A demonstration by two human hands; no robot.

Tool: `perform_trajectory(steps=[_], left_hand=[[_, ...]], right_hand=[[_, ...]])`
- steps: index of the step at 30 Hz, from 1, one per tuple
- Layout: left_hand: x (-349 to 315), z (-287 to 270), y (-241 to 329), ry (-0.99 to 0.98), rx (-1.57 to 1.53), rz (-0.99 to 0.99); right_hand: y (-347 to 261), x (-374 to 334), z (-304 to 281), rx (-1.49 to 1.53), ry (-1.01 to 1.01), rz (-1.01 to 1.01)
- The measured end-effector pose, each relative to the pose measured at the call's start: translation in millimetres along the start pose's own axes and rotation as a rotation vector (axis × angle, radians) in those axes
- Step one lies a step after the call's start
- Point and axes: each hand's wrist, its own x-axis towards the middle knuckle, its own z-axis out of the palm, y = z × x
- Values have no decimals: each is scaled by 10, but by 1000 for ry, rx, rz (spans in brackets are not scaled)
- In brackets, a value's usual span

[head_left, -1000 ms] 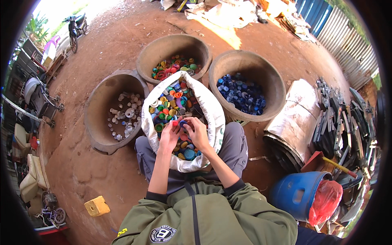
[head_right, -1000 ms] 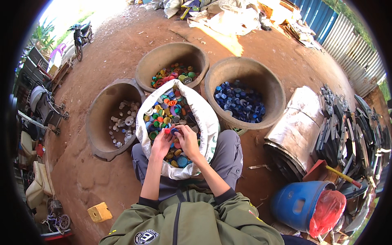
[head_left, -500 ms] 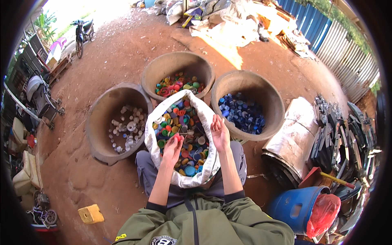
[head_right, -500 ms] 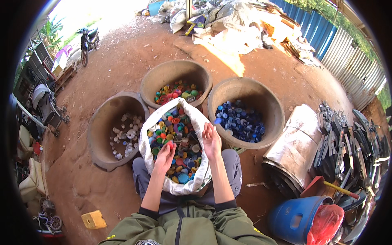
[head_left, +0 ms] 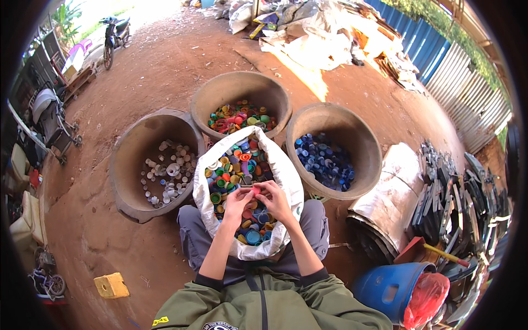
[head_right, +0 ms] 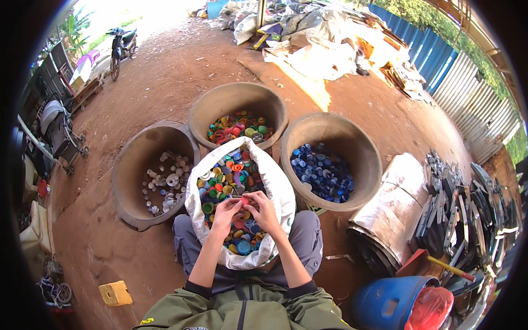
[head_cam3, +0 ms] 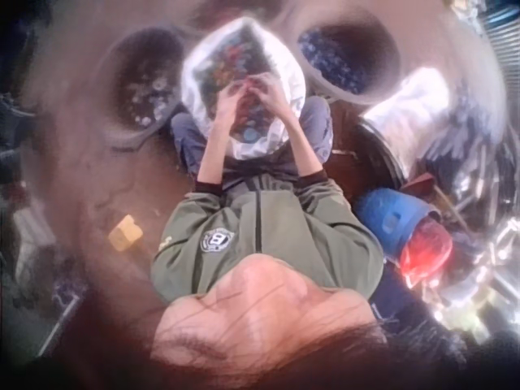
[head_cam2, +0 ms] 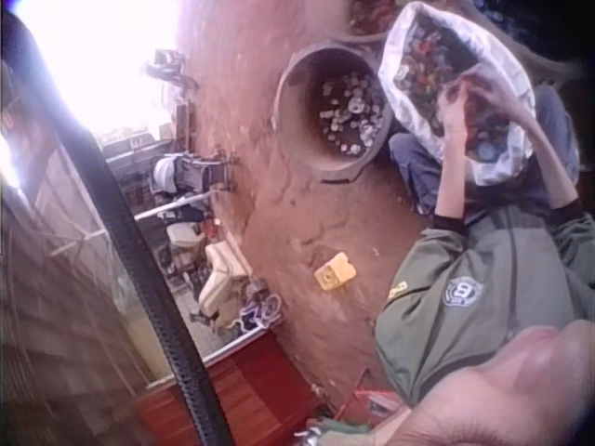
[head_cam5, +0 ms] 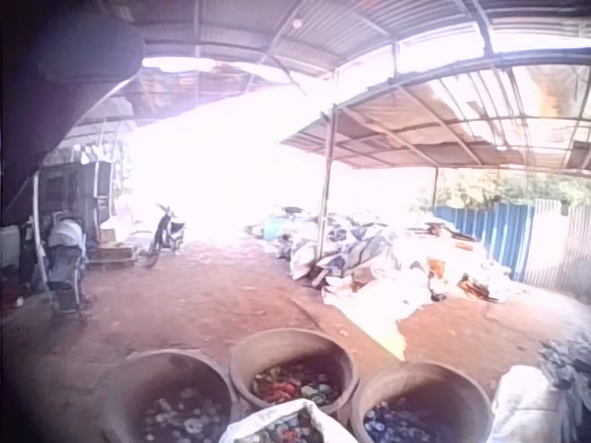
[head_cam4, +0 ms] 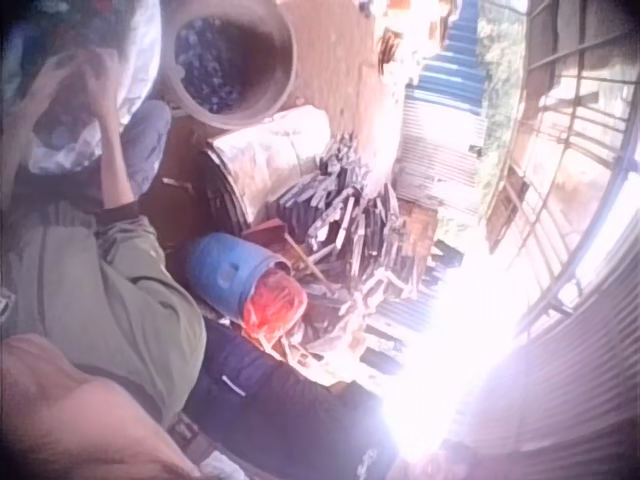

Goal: The person sorts plastic bottle caps from a white sack into three separate large circular containers based on color, picking up and moving the caps by hand.

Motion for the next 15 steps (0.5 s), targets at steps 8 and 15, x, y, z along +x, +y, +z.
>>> perform_trajectory(steps=[8, 15], left_hand=[[16, -394, -67, 74, 446, 123], [-6, -525, -372, -37, 1287, 405]], right_hand=[[-92, 1560, -114, 154, 144, -8], [-151, 1836, -100, 12, 303, -27]])
